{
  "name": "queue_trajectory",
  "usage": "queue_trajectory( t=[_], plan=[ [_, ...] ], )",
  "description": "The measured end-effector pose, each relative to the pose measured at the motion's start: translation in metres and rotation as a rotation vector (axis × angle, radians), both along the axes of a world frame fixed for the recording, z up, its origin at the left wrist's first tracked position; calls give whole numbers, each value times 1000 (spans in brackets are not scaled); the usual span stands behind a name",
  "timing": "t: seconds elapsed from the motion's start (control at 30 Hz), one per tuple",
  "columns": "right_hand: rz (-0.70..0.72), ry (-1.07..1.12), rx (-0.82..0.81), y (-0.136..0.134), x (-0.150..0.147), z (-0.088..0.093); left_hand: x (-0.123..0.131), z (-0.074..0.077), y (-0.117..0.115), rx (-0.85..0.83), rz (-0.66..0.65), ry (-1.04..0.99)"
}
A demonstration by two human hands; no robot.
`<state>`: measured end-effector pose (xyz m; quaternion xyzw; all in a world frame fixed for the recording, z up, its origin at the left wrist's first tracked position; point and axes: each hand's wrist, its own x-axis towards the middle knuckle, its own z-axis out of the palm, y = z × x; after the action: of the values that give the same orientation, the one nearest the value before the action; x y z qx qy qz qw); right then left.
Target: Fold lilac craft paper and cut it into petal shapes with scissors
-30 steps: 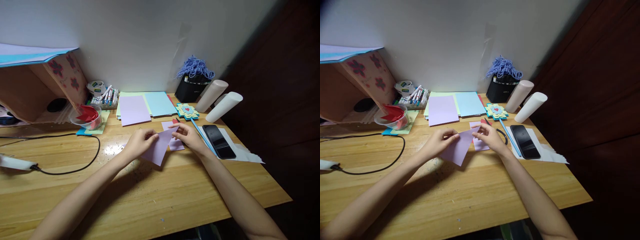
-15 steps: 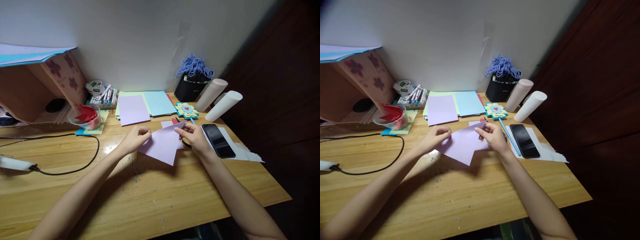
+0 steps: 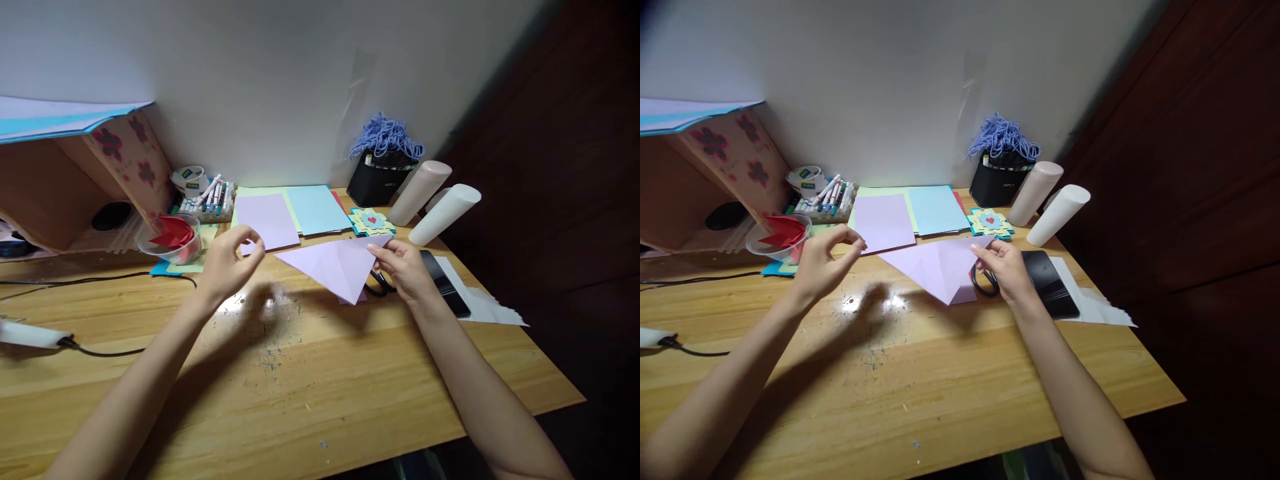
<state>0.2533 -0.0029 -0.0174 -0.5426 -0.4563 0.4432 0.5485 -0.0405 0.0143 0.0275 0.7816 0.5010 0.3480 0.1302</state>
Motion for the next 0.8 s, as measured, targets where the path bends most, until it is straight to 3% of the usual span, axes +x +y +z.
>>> queue_trajectory(
  t=[0.13, 0.27, 0.37, 0.53, 0.67, 0.8],
  plan=[
    [93, 23, -90, -1, -9, -8, 22, -4, -15, 168, -465, 219],
    [138, 64, -160, -3, -17, -12, 37, -20, -25, 263, -652, 331],
    [157, 73, -176, -4, -20, -12, 39, -30, -28, 265, -607, 313],
    [310, 156, -189, -9, -31, -10, 36, -37, -30, 163, -330, 126],
    [542, 99, -253, -19, -48, -12, 40, -40, -30, -26, -181, -38],
    [528, 140, -209, -24, -58, -19, 43, -40, -26, -249, -86, -203]
  ],
)
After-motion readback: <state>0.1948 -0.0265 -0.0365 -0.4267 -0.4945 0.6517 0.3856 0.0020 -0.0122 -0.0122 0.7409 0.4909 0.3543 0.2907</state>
